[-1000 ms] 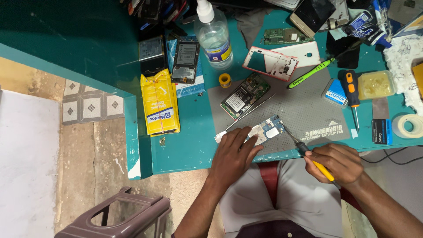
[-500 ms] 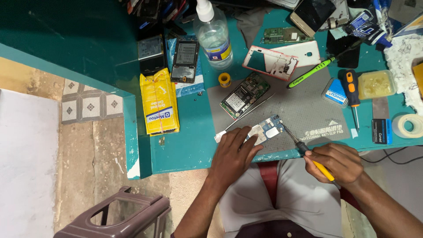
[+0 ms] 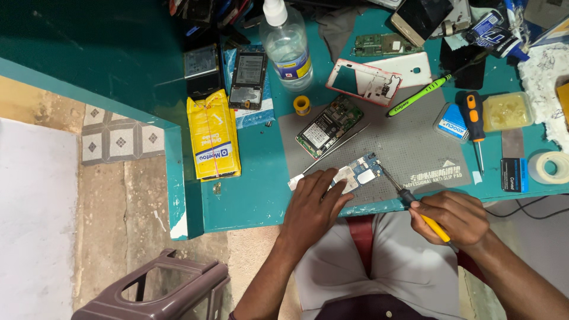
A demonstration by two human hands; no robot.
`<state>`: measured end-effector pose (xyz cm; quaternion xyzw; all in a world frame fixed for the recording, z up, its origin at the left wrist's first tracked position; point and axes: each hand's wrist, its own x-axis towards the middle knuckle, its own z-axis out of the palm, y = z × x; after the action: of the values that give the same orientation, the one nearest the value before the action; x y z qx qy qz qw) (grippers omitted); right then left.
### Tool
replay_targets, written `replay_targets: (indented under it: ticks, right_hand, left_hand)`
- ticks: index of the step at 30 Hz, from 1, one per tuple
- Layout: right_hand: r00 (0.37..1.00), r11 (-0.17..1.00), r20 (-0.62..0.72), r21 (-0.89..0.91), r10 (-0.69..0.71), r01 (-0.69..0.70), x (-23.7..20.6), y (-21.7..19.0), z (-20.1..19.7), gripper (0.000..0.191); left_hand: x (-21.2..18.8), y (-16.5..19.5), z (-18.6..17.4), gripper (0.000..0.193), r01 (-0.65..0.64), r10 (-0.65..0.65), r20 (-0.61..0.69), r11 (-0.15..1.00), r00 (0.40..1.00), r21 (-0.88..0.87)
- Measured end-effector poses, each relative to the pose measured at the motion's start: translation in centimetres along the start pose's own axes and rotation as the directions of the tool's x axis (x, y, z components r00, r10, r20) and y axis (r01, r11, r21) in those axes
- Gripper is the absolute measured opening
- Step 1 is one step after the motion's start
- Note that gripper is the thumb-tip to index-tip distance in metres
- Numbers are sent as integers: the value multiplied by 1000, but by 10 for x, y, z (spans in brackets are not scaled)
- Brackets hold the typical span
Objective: The person uses a soldering iron to work on a blue circuit board placed on a green anti-slip mat. They hold the board with one hand while applying the soldering iron with the other, focusing on specific components on the board.
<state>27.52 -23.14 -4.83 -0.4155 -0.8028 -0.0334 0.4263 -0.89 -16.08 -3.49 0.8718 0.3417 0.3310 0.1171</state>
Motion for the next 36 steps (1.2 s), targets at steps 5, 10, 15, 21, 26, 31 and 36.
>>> replay_targets:
  ticks: [5,10,15,21,26,31,36]
  right_hand:
    - [1000,1000,7,-11,2,-2,0,0,0,17]
    - [1000,1000,3,-2,3,-3,-1,1,1,17]
    - [1000,1000,0,-1,2,-2,-1,0,1,17]
    - [1000,1000,12,-8,22,-21,-1,0,0,17]
    - [1000,1000,6,-3,6,-6,-1,1,1,17]
    - [1000,1000,0,2,3,-3,-1,0,1,17]
    - [1000,1000,-3,-9,17,-17,-1,1,1,17]
  left_hand:
    - [0,0,0,33,6,-6,9,1000,1000,-4]
    - [0,0,0,32,9,-8,8,1000,1000,-2]
    - [0,0,0,32,10,-11,13,1000,1000,4]
    - [-1,0,1,32,11,-11,9,1000,1000,10]
    - [-1,0,1,33,15,-15,18,1000,1000,8]
    - [-1,0,1,34,13,-13,14,1000,1000,4]
    - [-1,0,2,34,4,-4,8,1000,1000,7]
